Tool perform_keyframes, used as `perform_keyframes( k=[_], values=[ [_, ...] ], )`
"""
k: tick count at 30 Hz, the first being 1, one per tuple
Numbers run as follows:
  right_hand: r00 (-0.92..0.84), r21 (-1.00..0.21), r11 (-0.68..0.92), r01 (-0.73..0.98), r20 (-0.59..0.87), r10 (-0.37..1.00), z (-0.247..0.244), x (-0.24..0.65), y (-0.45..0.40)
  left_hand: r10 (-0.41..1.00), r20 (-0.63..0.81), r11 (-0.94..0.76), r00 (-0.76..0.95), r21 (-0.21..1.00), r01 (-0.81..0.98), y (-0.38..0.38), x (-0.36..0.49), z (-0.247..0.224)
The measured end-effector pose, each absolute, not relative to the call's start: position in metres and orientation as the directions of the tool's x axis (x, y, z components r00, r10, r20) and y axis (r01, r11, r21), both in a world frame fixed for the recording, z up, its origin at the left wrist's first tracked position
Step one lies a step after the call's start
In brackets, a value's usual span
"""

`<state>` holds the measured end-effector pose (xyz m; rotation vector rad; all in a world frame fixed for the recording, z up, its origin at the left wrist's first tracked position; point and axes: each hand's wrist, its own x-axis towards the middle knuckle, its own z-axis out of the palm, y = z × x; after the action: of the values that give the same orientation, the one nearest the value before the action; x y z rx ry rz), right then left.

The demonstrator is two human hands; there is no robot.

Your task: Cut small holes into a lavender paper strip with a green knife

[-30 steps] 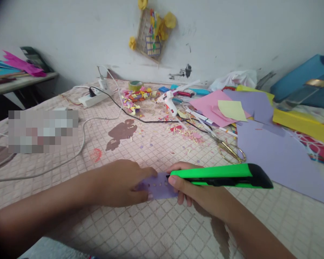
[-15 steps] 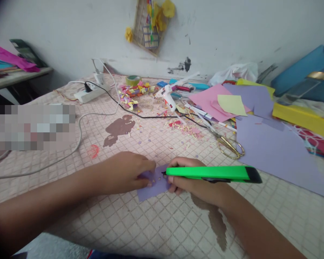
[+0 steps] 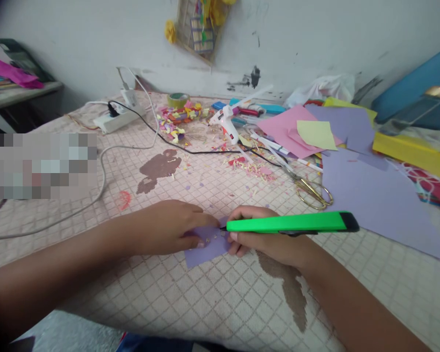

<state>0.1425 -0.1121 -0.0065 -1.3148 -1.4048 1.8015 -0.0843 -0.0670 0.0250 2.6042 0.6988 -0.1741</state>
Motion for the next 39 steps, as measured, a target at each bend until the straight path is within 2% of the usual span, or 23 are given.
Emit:
perform_keyframes(
  k=[14,31,39],
  values=[
    [-0.352,-0.900,-0.359,0.249,-0.429,0.832,0.0001,0.1387,-0.1122,0.434,-0.245,-0.789,0.867,0.362,0.497,-0.0685,-0.0826,0.0276],
    [-0.356,-0.905,-0.364,0.219,-0.422,0.834,-0.0085,0.1444,-0.1142,0.448,-0.240,-0.784,0.861,0.358,0.507,-0.0692,-0.0827,0.0274],
    [-0.318,-0.904,-0.329,0.272,-0.407,0.856,-0.0005,0.1369,-0.1163,0.460,-0.241,-0.787,0.855,0.336,0.518,-0.0707,-0.0824,0.0271]
  ],
)
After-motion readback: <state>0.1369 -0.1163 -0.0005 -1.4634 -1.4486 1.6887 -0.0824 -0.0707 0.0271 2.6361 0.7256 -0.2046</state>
